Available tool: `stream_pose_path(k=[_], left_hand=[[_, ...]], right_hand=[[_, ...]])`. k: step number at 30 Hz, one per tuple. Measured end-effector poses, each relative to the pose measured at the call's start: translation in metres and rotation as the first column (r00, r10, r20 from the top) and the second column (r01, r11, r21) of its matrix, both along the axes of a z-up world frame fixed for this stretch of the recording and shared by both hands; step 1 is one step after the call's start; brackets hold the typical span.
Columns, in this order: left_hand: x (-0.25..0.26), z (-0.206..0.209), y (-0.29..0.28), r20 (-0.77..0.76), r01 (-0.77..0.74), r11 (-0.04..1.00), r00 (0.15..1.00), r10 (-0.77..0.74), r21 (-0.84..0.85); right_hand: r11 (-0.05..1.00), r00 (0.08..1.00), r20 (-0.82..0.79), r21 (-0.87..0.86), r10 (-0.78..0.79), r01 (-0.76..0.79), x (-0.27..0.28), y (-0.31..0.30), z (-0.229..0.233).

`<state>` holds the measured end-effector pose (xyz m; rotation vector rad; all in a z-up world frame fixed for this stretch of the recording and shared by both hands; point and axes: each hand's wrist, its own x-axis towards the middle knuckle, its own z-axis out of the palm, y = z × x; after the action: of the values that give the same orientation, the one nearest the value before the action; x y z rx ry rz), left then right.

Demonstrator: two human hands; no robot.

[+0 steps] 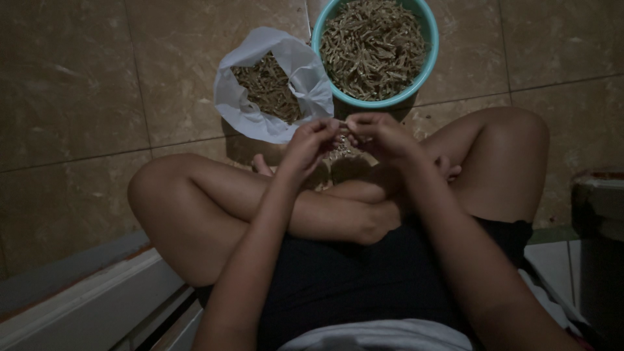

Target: The person sits cross-legged on the floor and manually sorts small dried items from a white plastic bag into a light blue bowl. They pick up handfuls of the material, separate pieces by hand, and place the sorted contents into the bowl while discarding debris onto the floor.

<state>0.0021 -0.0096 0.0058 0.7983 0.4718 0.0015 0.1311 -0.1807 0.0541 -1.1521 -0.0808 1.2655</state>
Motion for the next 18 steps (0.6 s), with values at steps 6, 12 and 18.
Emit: stream_pose_path(k=[6, 12, 18], left_hand=[[0.001, 0.002, 0.0, -0.007, -0.005, 1.0, 1.0, 0.005, 0.009], [0.0, 0.014, -0.007, 0.079, -0.121, 0.671, 0.992, 0.094, 0.731], [0.002, 0.022, -0.007, 0.036, -0.151, 0.681, 0.983, 0.179, 0.716]], right_hand=[[0.998, 0.994, -0.11, 0.06, 0.008, -0.001, 0.004, -0.001, -0.015], [0.956, 0.563, 0.819, -0.245, 0.114, 0.163, -0.004, 0.003, -0.025], [0.978, 0.55, 0.818, -0.209, 0.165, 0.017, -0.001, -0.004, -0.01]])
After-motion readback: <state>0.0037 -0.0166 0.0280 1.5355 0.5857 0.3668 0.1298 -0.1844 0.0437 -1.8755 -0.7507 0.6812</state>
